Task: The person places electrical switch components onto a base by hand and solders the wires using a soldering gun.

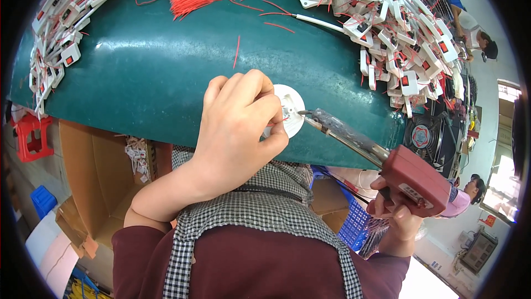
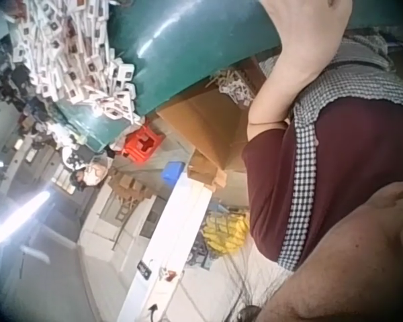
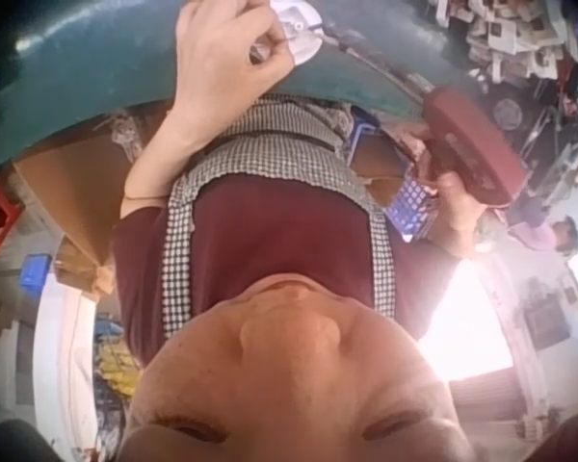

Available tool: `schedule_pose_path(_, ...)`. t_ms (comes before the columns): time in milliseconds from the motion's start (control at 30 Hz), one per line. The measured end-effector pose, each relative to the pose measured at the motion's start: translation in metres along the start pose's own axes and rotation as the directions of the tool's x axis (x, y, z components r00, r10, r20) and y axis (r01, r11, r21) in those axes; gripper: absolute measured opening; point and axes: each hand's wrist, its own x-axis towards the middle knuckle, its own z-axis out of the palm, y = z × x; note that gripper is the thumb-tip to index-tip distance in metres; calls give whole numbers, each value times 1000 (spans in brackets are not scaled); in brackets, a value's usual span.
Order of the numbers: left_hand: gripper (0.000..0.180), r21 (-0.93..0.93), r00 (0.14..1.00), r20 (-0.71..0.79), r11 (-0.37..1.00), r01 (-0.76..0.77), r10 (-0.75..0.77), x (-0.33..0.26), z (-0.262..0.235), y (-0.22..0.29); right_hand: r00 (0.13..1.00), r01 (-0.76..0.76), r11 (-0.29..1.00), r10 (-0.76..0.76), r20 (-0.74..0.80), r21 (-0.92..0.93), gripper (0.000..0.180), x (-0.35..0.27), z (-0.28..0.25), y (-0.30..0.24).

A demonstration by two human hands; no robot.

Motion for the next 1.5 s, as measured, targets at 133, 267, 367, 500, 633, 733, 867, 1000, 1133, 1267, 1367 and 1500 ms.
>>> schedule_pose_path(133, 17, 20, 1000, 3, 1000, 10, -10, 0, -2, 2, 997, 55, 998, -54, -61, 12, 87, -1, 3, 0)
schedule_pose_path(267, 17, 1, 1000, -7, 1000, -8, 8, 4, 1, 5, 975, 156, 985, -143, -168, 69, 88, -13, -4, 19)
schedule_pose_path(367, 17, 46, 1000, -17, 999, 4, -3, 6, 4, 7, 866, 393, 911, -322, -382, 123, 77, -32, -23, 45)
schedule_pose_path(500, 15, 6, 992, 4, 992, 126, -126, 3, 8, 9, 647, 648, 758, -494, -581, 76, 61, -87, -75, 75)
schedule_pose_path(633, 13, -83, 992, 36, 989, 120, -118, -2, 3, 9, 333, 755, 648, -515, -790, -104, 49, -123, -89, 85)
schedule_pose_path(733, 13, -80, 996, 39, 994, 79, -76, 1, 7, 11, -21, 646, 701, -379, -925, -303, 34, -109, -89, 104)
schedule_pose_path(867, 13, -68, 996, 49, 995, 72, -69, 1, 0, 10, 107, 69, 930, -367, -924, -361, 37, -74, -131, 155)
schedule_pose_path(1000, 13, -48, 985, 26, 984, 170, -169, -4, -3, 11, 43, 233, 835, -521, -853, -498, 35, -40, -115, 118)
schedule_pose_path(1133, 12, -17, 993, 73, 995, 97, -95, 6, 3, 14, 204, 566, 794, -395, -896, -222, 37, -71, -97, 109)
schedule_pose_path(1267, 14, 96, 999, 18, 995, 35, -37, 1, 0, 9, 431, 779, 626, -485, -761, 42, 55, -48, -71, 105)
schedule_pose_path(1367, 12, 36, 997, 27, 997, 67, -68, -4, 2, 6, 582, 763, 619, -533, -613, 187, 55, -18, -52, 103)
schedule_pose_path(1500, 13, 95, 999, -16, 995, -37, 39, -6, 7, 2, 714, 691, 623, -507, -482, 367, 59, 13, -29, 93)
